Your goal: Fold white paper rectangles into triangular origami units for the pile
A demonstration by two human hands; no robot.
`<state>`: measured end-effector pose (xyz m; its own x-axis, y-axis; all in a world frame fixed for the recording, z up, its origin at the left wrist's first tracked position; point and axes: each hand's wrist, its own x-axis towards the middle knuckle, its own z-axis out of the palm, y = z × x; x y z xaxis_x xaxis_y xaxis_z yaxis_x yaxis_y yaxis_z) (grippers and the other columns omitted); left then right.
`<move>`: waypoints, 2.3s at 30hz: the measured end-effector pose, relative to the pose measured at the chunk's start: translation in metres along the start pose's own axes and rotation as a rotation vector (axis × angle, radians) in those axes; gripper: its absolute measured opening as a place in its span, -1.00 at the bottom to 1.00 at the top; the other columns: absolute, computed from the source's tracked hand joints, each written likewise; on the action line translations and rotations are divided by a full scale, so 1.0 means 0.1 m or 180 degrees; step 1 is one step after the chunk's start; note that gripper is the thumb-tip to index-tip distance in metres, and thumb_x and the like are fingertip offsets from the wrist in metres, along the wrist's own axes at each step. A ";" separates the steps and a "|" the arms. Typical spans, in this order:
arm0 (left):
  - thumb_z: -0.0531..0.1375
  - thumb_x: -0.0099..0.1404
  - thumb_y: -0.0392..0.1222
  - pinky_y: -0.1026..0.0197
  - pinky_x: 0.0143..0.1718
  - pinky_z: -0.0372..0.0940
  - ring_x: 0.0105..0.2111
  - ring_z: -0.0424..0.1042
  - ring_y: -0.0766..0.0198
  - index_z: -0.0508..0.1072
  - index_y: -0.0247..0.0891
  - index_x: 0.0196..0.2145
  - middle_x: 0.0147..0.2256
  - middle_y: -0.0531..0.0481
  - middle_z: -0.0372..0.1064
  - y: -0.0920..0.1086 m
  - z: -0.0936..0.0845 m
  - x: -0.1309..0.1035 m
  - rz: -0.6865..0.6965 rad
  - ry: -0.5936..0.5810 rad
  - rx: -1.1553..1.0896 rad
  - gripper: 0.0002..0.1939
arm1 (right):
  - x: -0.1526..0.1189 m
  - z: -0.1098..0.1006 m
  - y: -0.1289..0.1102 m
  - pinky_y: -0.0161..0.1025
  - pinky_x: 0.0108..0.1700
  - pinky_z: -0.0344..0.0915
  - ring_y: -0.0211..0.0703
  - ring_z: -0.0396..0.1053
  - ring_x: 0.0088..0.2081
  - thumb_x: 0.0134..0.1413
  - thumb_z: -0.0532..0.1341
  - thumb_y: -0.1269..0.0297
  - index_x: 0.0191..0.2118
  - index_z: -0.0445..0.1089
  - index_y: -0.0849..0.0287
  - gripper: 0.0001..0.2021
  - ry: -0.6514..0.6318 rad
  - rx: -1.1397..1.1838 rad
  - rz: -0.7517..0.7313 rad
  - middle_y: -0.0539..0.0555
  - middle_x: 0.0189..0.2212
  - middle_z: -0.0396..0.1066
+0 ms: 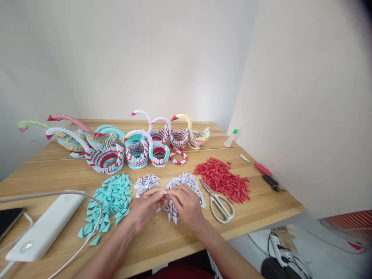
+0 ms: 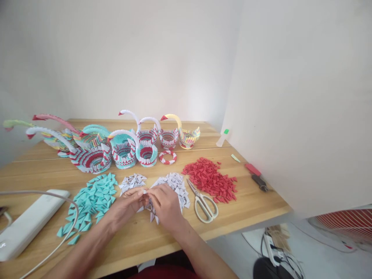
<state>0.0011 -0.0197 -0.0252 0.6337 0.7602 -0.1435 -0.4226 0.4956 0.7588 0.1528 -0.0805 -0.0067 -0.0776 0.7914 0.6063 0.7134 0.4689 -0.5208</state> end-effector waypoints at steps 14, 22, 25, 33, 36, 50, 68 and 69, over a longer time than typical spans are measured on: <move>0.37 0.08 -0.19 0.20 -0.15 0.34 -0.29 0.49 0.21 0.54 -0.35 -0.35 -0.29 -0.11 0.52 0.05 -0.11 0.04 -0.0041 0.0323 -0.0390 -0.80 | -0.19 -0.43 0.15 -0.18 -0.14 0.29 -0.12 0.37 -0.22 0.23 0.07 0.41 -0.19 0.37 0.14 -0.85 0.0250 -0.0397 0.0142 0.09 -0.31 0.43; 0.39 0.04 -0.20 0.23 -0.13 0.35 -0.30 0.48 0.26 0.52 -0.33 -0.35 -0.32 -0.06 0.51 0.07 -0.09 0.05 0.0041 0.0454 -0.0427 -0.78 | -0.89 -1.07 0.81 -0.12 -0.24 0.32 -0.02 0.38 -0.27 0.20 0.04 0.24 -0.21 0.41 0.10 -0.78 -0.0566 -0.1788 0.0965 0.14 -0.28 0.42; 0.39 0.04 -0.22 0.23 -0.12 0.36 -0.29 0.48 0.27 0.53 -0.33 -0.34 -0.31 -0.05 0.51 0.07 -0.09 0.05 0.0006 0.0438 -0.0493 -0.78 | -0.99 -1.07 0.89 -0.12 -0.23 0.34 -0.02 0.39 -0.26 0.13 0.07 0.29 -0.12 0.40 0.10 -0.76 -0.0804 -0.1914 0.1204 0.14 -0.24 0.41; 0.37 0.04 -0.34 0.26 -0.17 0.39 -0.30 0.48 0.25 0.54 -0.36 -0.29 -0.30 -0.09 0.51 0.06 -0.08 0.05 -0.0083 0.0467 -0.0764 -0.77 | -0.84 -1.26 0.45 -0.17 -0.27 0.39 -0.02 0.40 -0.23 0.04 0.14 0.28 -0.02 0.35 0.07 -0.67 -0.0537 -0.1355 0.1796 0.13 -0.23 0.43; 0.35 0.07 -0.35 0.26 -0.18 0.38 -0.30 0.48 0.24 0.53 -0.36 -0.27 -0.30 -0.11 0.51 0.06 -0.06 0.03 -0.0154 0.0390 -0.0781 -0.78 | -0.74 -1.33 0.18 -0.30 -0.28 0.41 -0.12 0.41 -0.23 0.17 0.10 0.23 0.08 0.28 0.04 -0.65 -0.0627 -0.0206 0.1938 0.13 -0.15 0.41; 0.35 0.09 -0.29 0.23 -0.21 0.36 -0.33 0.44 0.26 0.52 -0.39 -0.32 -0.35 -0.09 0.47 0.04 -0.06 0.02 -0.0288 0.0152 -0.0826 -0.83 | -0.41 -0.85 -0.16 -0.33 -0.13 0.30 -0.21 0.34 -0.18 0.05 0.15 0.50 0.05 0.34 0.06 -0.58 -0.1295 0.0581 0.1155 0.06 -0.16 0.37; 0.36 0.09 -0.23 0.27 -0.22 0.29 -0.36 0.42 0.27 0.57 -0.40 -0.31 -0.36 -0.10 0.48 0.06 -0.07 0.03 0.0054 0.0216 -0.0165 -0.79 | -0.47 -0.83 -0.15 -0.22 -0.14 0.33 -0.12 0.35 -0.16 0.10 0.08 0.48 0.09 0.28 0.12 -0.58 -0.1137 -0.0236 0.0509 0.15 -0.14 0.35; 0.36 0.09 -0.22 0.27 -0.22 0.29 -0.36 0.42 0.28 0.57 -0.40 -0.31 -0.36 -0.09 0.48 0.06 -0.07 0.03 0.0074 0.0263 -0.0148 -0.79 | -0.47 -0.83 -0.14 -0.21 -0.15 0.33 -0.11 0.36 -0.16 0.10 0.07 0.48 0.10 0.27 0.13 -0.58 -0.1142 -0.0320 0.0447 0.16 -0.14 0.35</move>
<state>-0.0042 -0.0117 -0.0252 0.5687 0.8027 -0.1796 -0.4673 0.4951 0.7325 0.2041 -0.1570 0.0214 -0.2002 0.9402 0.2757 0.7975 0.3198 -0.5115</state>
